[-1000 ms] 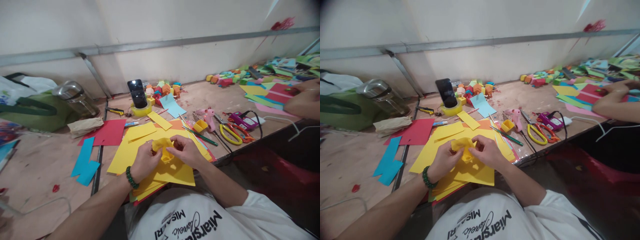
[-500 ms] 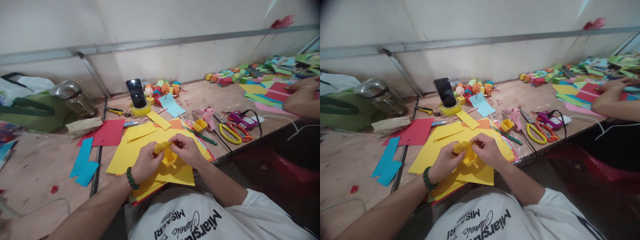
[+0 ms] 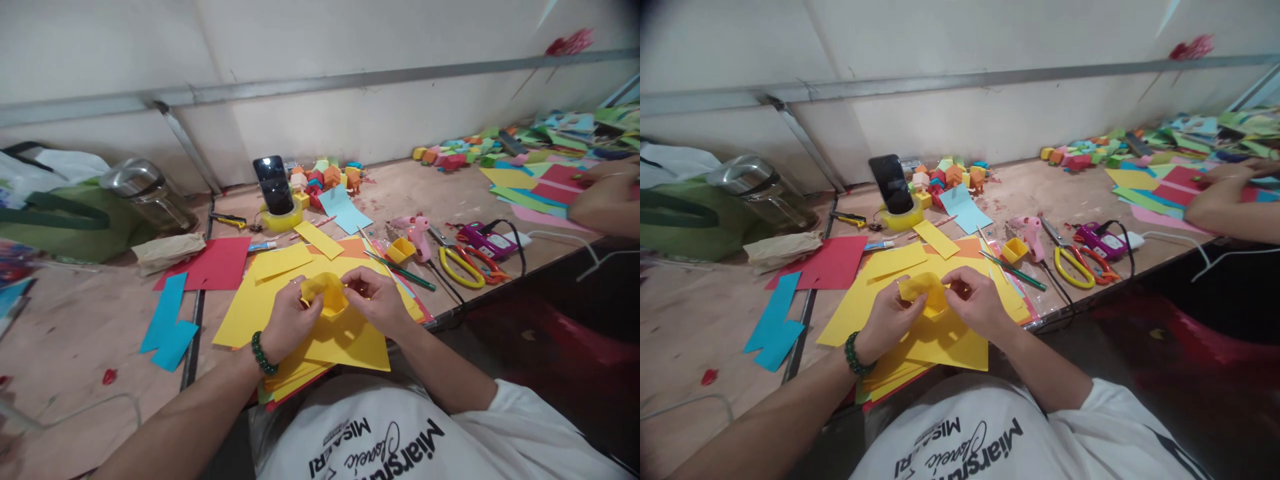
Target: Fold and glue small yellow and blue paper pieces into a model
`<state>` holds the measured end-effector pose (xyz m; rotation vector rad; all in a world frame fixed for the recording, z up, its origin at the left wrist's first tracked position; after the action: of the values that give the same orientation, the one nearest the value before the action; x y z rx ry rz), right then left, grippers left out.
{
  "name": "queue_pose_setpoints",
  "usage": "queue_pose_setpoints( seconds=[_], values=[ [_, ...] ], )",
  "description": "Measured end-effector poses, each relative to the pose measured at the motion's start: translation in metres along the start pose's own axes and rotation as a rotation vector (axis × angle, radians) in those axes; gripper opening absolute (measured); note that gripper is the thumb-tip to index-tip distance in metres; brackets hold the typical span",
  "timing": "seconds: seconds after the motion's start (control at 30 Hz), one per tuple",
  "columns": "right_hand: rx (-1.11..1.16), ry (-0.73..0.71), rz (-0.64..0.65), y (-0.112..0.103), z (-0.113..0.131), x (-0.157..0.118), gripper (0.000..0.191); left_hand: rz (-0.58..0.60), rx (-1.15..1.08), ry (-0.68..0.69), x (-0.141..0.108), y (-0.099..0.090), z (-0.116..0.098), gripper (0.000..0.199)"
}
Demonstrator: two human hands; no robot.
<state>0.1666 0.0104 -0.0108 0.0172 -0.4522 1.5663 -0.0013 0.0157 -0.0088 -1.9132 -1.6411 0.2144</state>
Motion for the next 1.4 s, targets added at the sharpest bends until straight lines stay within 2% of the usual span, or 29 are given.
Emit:
queue_pose_setpoints(
  seconds=[0.17,0.3,0.43,0.6,0.73,0.9,1.0,1.13,1.23,1.3,1.4],
  values=[
    [-0.061,-0.083,0.018,0.000,0.006,-0.002,0.005,0.025,-0.010,0.019,0.000,0.000,-0.001,0.018],
    [-0.130,-0.163,0.030,0.003,0.004,-0.004,0.010,0.059,0.018,0.101,-0.001,0.000,-0.005,0.015],
    [-0.172,-0.246,0.073,0.007,0.001,-0.006,0.013,0.091,0.026,0.117,-0.001,0.001,-0.006,0.018],
    [-0.185,-0.239,0.154,0.007,-0.003,-0.007,0.009,0.097,0.042,0.073,-0.001,0.003,-0.002,0.017],
    [-0.188,-0.202,0.136,0.001,-0.006,-0.007,0.005,0.128,0.066,0.040,0.000,0.003,0.000,0.015],
    [-0.244,-0.192,0.157,-0.004,-0.002,-0.009,0.012,0.069,0.048,0.010,0.002,0.000,0.000,0.017],
    [-0.264,-0.216,0.174,-0.005,0.000,-0.011,0.003,0.056,0.034,-0.016,0.002,-0.001,0.002,0.016],
    [-0.313,-0.298,0.212,-0.002,-0.001,-0.011,0.012,0.133,-0.013,-0.037,0.003,0.000,0.003,0.013],
    [-0.334,-0.288,0.255,-0.002,-0.004,-0.010,0.012,0.183,-0.042,-0.021,0.003,0.000,0.002,0.012],
    [-0.320,-0.260,0.253,-0.002,-0.005,-0.010,0.012,0.155,-0.056,-0.017,0.004,0.000,0.003,0.011],
    [-0.265,-0.249,0.210,-0.004,-0.004,-0.011,0.009,0.043,-0.109,-0.014,0.005,-0.001,0.005,0.011]
  ],
)
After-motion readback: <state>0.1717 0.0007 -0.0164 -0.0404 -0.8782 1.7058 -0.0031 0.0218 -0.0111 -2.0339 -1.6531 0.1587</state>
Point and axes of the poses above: each hand's wrist, its own x-axis towards the middle knuckle, its own y-axis out of the palm, z = x × y, the point moved 1 cm from there along x, towards the middle knuckle, and after that the axes turned 2 degrees about -x, right-handed, at the moved point
